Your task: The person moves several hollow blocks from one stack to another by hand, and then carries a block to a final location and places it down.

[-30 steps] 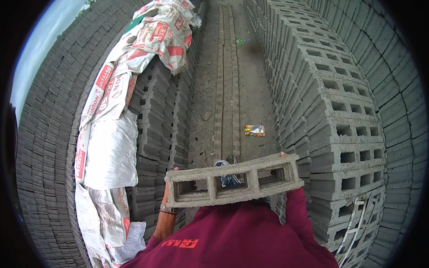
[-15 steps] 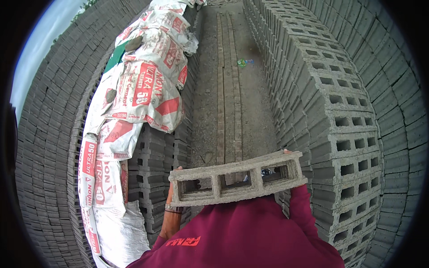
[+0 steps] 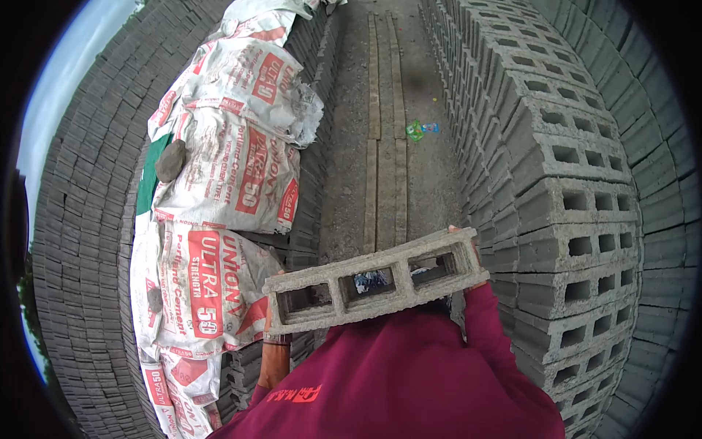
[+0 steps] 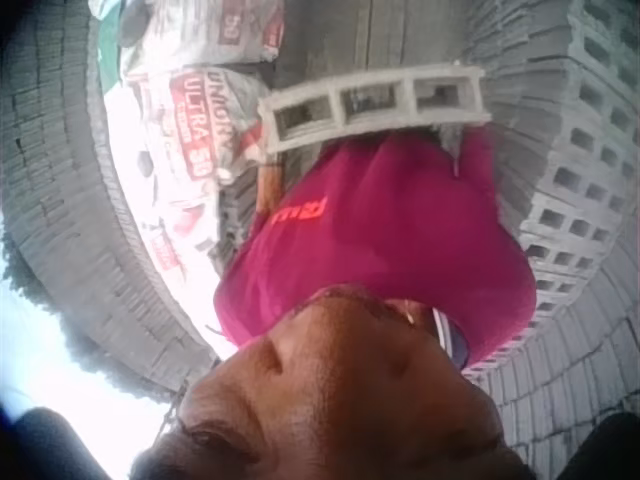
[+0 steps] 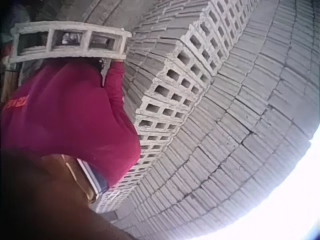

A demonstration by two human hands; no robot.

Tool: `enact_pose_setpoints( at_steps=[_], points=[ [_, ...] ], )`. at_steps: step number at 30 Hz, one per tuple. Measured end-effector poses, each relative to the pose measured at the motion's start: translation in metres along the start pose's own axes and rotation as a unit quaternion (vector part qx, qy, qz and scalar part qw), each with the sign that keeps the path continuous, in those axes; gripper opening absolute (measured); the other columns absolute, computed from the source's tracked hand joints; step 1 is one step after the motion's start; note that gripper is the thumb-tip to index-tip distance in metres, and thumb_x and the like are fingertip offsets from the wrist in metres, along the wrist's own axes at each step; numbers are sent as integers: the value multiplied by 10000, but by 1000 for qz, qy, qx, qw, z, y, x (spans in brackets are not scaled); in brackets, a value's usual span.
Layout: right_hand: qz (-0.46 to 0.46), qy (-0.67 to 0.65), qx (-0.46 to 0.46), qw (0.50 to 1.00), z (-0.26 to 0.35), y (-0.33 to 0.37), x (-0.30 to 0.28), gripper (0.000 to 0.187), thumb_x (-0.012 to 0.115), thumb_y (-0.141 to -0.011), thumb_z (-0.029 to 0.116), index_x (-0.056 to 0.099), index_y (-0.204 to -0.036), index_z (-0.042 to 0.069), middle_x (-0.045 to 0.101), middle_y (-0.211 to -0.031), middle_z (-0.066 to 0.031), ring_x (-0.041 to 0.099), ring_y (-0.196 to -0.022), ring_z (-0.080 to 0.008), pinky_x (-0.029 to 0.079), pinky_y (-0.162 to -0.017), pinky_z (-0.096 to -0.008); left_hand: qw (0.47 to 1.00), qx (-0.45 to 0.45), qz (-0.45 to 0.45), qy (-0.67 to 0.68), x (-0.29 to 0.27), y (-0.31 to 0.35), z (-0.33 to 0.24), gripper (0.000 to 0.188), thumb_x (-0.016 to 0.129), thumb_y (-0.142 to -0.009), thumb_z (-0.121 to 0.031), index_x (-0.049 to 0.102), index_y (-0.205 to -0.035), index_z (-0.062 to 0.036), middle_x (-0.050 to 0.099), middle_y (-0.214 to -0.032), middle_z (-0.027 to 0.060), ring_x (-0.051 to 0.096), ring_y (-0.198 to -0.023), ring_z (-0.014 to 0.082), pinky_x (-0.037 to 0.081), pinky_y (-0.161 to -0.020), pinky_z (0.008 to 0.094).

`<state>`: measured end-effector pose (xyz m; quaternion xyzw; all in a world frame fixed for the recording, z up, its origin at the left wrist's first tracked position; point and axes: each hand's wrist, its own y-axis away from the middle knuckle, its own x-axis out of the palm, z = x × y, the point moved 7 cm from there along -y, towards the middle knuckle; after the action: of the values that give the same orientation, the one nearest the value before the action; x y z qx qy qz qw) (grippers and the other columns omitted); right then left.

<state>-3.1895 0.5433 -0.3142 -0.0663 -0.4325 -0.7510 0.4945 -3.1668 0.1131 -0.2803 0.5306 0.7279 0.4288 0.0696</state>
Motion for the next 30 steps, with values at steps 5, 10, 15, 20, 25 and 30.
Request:
enact_pose_setpoints(
  at_steps=[5,10,15,20,25,30],
  points=[
    [-5,45,40,998,53,-140,95,319,712,-853,409,629,-1005,141,616,-877,-23,597,-712,-141,537,-647,-327,996,-3,66,60,19,-157,-77,328,547,-955,-468,592,-916,-145,593,-823,1,559,-748,143,481,-737,310],
    [-16,66,1,998,119,-282,139,359,700,-869,434,611,-1053,139,613,-967,-41,590,-770,-126,534,-694,-322,994,81,59,-37,132,-300,-169,346,492,-981,-480,595,-946,-151,594,-841,-21,549,-751,121,474,-731,302],
    [-44,51,-40,997,187,-384,199,400,653,-891,451,617,-1051,85,652,-912,-67,638,-702,-154,565,-648,-328,981,-68,178,25,236,-440,-248,367,469,-981,-494,606,-970,-155,609,-883,-12,567,-782,137,488,-725,321],
    [-49,-39,11,998,260,-496,239,402,637,-892,433,625,-991,44,671,-838,-88,651,-641,-180,578,-604,-333,982,49,142,-112,355,-555,-339,393,508,-948,-516,621,-907,-142,609,-831,-10,563,-742,137,480,-693,313],
    [-37,-39,-2,999,335,-637,278,395,643,-893,440,604,-1057,83,652,-985,-108,649,-790,-152,571,-685,-331,975,-131,173,-49,458,-691,-379,378,527,-951,-479,629,-911,-117,619,-866,11,569,-755,139,472,-706,311],
    [-20,-31,-13,999,405,-832,336,369,648,-897,433,601,-1079,115,636,-1027,-99,636,-834,-151,562,-719,-332,979,-90,183,-18,517,-836,-446,345,514,-983,-439,607,-1005,-107,611,-915,4,571,-787,120,483,-720,306]
  ],
)
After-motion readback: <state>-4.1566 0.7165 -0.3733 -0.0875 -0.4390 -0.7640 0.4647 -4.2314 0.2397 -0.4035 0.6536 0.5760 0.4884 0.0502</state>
